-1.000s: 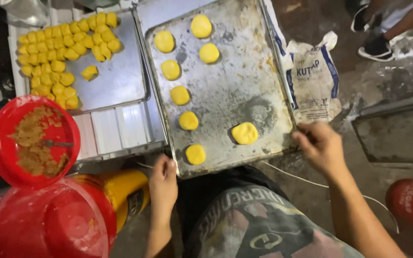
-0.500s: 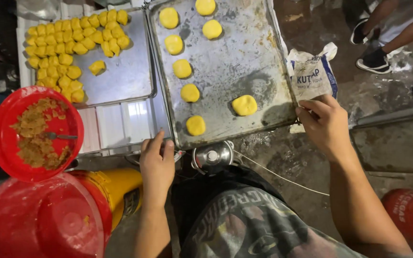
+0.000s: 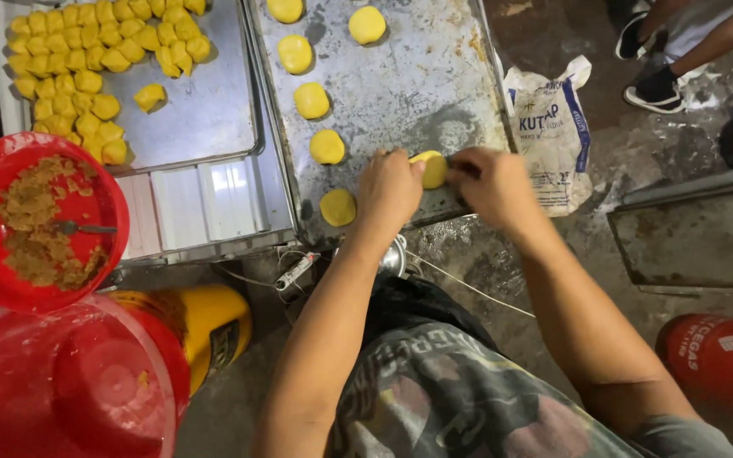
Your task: Filling small dough portions with a mixture and placing them on a baking tray.
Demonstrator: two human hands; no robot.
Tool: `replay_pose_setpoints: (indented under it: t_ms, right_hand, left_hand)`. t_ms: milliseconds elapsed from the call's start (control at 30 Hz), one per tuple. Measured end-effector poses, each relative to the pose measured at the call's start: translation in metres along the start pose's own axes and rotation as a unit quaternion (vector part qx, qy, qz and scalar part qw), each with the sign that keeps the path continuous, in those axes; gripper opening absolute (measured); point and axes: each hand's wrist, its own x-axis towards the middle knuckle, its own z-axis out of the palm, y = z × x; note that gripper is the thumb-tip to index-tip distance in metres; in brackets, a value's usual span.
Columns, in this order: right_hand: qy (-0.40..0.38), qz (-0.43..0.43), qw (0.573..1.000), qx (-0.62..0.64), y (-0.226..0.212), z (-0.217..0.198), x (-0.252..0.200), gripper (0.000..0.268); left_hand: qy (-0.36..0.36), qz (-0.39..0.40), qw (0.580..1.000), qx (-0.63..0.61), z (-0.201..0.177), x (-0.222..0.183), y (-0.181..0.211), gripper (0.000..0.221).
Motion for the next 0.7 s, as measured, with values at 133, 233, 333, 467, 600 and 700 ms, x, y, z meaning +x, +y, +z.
replay_pose_setpoints:
  t_ms: [133,233,333,467,600,700]
  right_hand:
    - [-0.027,0.087,0.995,0.028,0.008,0.023,0.005,0.028]
    - [-0.031,0.073,0.986,0.149,0.006,0.007,-0.002,0.026]
    - [0.001,0.151,0.905,0.397,-0.018,-0.003,0.0,0.035]
    - [0.023,0.129,0.895,0.427,-0.018,0.012,0.026,0.04]
    - [0.047,0.123,0.86,0.492,-0.009,0.03,0.057,0.031]
    - [0.039,0.117,0.873,0.471,-0.017,0.031,0.08,0.027]
  left_hand:
    - [-0.072,-0.053,0.992,-0.087,-0.003,0.005,0.005,0.028]
    - [-0.089,-0.077,0.971,-0.209,-0.011,0.008,-0.006,0.034]
    - [-0.021,-0.087,0.873,-0.479,-0.012,-0.004,0.001,0.031]
    - [-0.018,-0.081,0.804,-0.589,0.006,0.001,-0.016,0.028]
    - [0.021,-0.081,0.806,-0.585,-0.016,0.006,-0.011,0.033]
    - [0.036,-0.084,0.821,-0.563,-0.031,0.01,-0.015,0.037]
